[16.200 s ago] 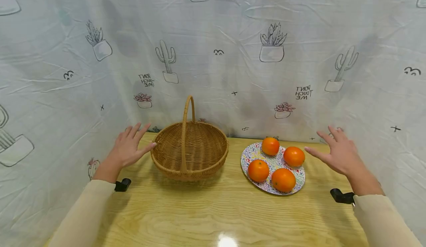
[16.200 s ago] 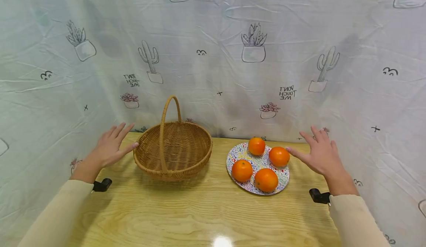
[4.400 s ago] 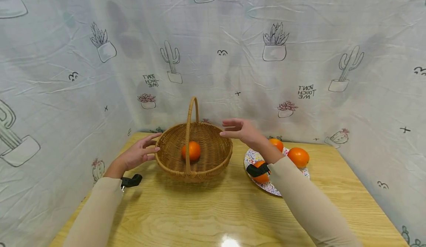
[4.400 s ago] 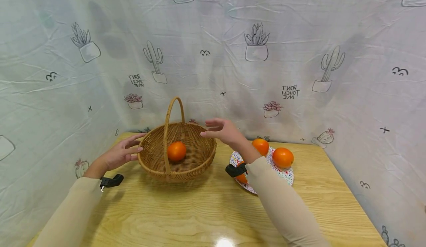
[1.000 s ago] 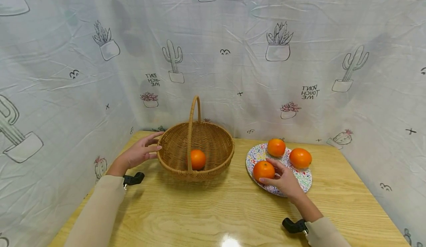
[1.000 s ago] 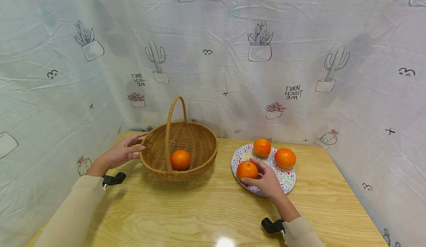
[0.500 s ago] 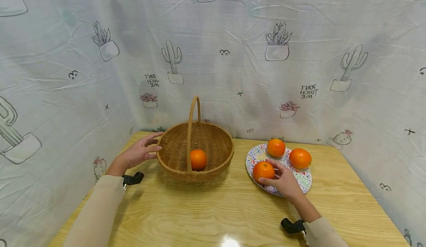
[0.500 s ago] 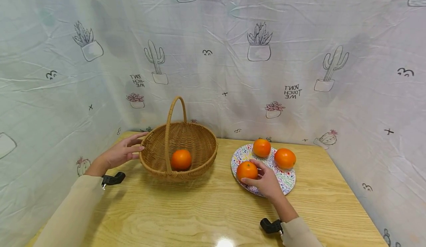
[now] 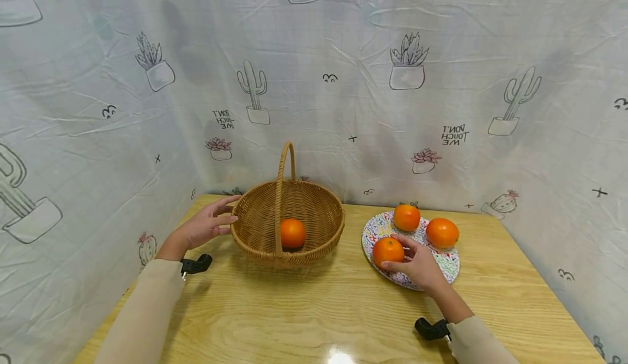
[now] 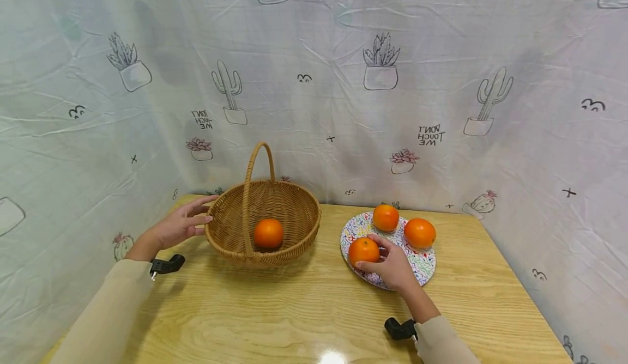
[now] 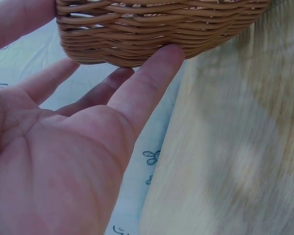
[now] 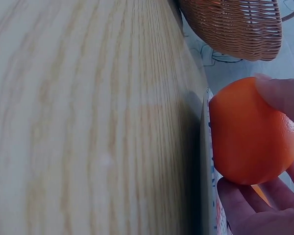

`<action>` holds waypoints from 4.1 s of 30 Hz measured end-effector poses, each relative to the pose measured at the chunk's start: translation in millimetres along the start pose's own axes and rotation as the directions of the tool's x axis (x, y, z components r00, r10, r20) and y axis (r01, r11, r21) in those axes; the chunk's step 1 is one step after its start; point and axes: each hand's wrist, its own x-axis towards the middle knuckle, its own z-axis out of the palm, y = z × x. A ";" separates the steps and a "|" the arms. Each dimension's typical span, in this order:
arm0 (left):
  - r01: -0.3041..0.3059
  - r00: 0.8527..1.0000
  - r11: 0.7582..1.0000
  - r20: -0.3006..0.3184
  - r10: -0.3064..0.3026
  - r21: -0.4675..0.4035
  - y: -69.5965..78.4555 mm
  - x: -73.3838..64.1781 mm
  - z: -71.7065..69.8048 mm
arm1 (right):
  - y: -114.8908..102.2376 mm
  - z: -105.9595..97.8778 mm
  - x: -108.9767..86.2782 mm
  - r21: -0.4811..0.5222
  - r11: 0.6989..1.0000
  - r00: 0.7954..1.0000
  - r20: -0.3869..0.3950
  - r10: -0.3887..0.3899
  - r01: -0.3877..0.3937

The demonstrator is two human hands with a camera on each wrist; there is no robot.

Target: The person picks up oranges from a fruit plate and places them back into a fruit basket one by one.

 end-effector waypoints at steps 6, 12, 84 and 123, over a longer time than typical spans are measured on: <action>0.013 1.000 1.000 -0.003 -0.013 -0.007 -1.4 1.0 -0.5 | -2.0 -2.3 1.4 -0.007 1.000 1.000 0.001 -0.006 0.006; 0.024 1.000 1.000 -0.013 -0.024 -0.003 -1.3 0.5 -1.2 | -2.2 -1.5 0.8 0.006 1.000 1.000 0.006 0.002 -0.002; -0.013 1.000 1.000 0.003 0.013 0.020 -6.2 -7.6 -1.2 | -185.1 64.9 86.7 0.322 0.938 0.983 0.083 -0.162 0.128; -0.002 0.999 1.000 -0.043 0.002 0.018 -5.5 -2.5 8.8 | -187.5 118.2 157.9 0.265 0.959 0.990 0.066 -0.124 0.103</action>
